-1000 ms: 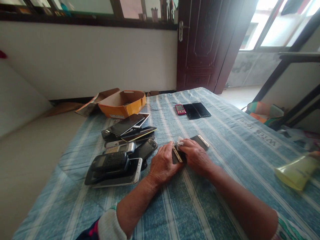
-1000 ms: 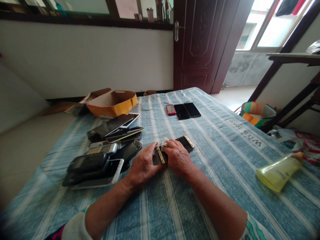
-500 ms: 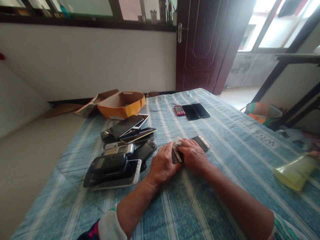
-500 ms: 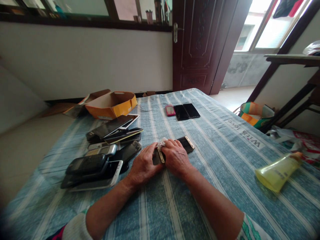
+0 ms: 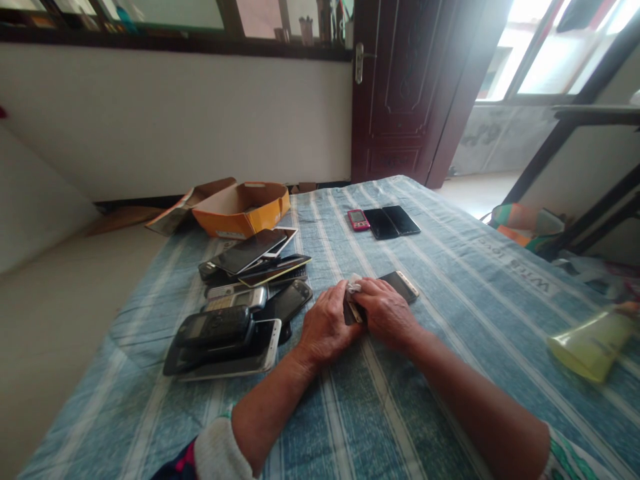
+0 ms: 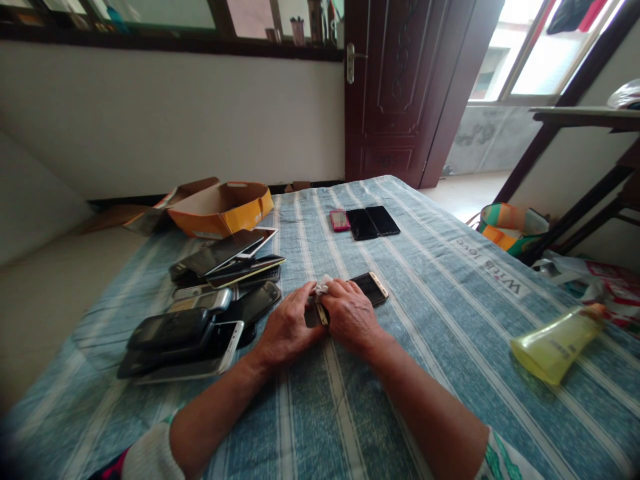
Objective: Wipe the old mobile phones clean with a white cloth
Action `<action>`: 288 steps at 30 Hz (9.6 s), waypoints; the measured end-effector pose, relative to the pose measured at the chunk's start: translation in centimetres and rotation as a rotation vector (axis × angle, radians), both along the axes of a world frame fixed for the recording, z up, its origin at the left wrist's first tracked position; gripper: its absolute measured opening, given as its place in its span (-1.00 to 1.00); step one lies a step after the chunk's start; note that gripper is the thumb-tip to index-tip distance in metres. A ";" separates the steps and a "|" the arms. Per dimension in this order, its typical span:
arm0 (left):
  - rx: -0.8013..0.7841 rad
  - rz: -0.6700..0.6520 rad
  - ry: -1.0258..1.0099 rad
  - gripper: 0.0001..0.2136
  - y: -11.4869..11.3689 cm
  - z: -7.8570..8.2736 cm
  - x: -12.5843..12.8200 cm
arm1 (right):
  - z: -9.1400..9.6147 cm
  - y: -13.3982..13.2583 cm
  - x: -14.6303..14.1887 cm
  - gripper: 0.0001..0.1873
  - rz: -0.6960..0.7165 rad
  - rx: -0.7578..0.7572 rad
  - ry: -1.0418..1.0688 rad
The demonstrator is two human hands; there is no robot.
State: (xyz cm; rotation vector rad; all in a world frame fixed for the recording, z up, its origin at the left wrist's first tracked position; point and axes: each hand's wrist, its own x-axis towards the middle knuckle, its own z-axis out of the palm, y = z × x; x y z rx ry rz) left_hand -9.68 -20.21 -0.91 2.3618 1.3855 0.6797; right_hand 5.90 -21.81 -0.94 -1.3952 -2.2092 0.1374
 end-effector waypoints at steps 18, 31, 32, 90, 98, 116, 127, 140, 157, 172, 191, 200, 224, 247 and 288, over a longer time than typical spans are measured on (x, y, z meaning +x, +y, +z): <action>0.058 -0.018 -0.039 -0.36 0.1 -0.6 -0.1 | 0.3 0.0 0.2 -0.73 -0.045 -0.015 -0.065; 0.036 -0.009 -0.025 -0.30 -0.2 -0.3 -0.1 | 1.0 -0.1 3.7 -0.61 -0.426 -0.135 -0.199; 0.033 -0.007 -0.025 -0.31 -0.2 -0.3 -0.1 | 1.1 -0.2 3.7 -0.61 -0.443 -0.143 -0.212; 0.201 -0.163 -0.306 -0.56 -1.2 0.2 -0.4 | 1.3 -2.1 -0.9 -0.66 -0.062 -0.489 1.385; 0.260 -0.166 -0.232 -0.47 -1.1 -0.1 -0.4 | 1.8 -2.3 -0.8 -0.61 0.002 -0.626 1.533; 0.451 -0.088 -0.146 -0.73 -1.1 0.6 -0.5 | 1.7 -2.4 -0.7 -0.49 -0.017 -0.598 1.341; 0.291 -0.089 -0.313 -0.86 -1.4 1.3 -0.6 | 1.7 -2.2 0.2 -0.75 -0.069 -0.341 0.923; -0.765 -0.192 -0.885 -0.82 -1.3 3.1 -0.5 | 2.9 -1.9 2.7 -0.63 0.069 -0.782 1.221; -0.795 -0.094 -0.871 -0.68 -1.2 2.6 -0.5 | 2.3 -2.5 1.6 -0.71 0.221 -0.781 1.440; -0.696 -0.023 -0.890 -0.76 -1.1 2.2 -0.5 | 3.1 -2.0 2.1 -0.78 -0.043 -0.557 1.359; 0.060 -0.035 -0.169 -0.40 -0.7 -0.5 -0.8 | 0.8 -1.3 3.2 -0.73 -0.285 0.006 -0.261; 0.026 -0.027 -0.093 -0.34 0.1 -1.2 -0.4 | 0.3 -2.0 0.2 -0.77 -0.073 0.040 -0.145; -0.022 -0.024 -0.076 -0.41 0.0 -0.1 0.0 | 0.1 1.3 4.3 -0.72 -0.439 0.024 -0.251; -0.025 -0.012 -0.021 -0.37 -0.1 0.0 0.1 | 0.7 1.3 3.8 -0.72 -0.423 -0.091 -0.272; 0.008 -0.025 -0.018 -0.41 0.2 -0.5 -0.3 | 2.0 -3.0 -1.7 -0.80 -0.040 -0.121 -0.282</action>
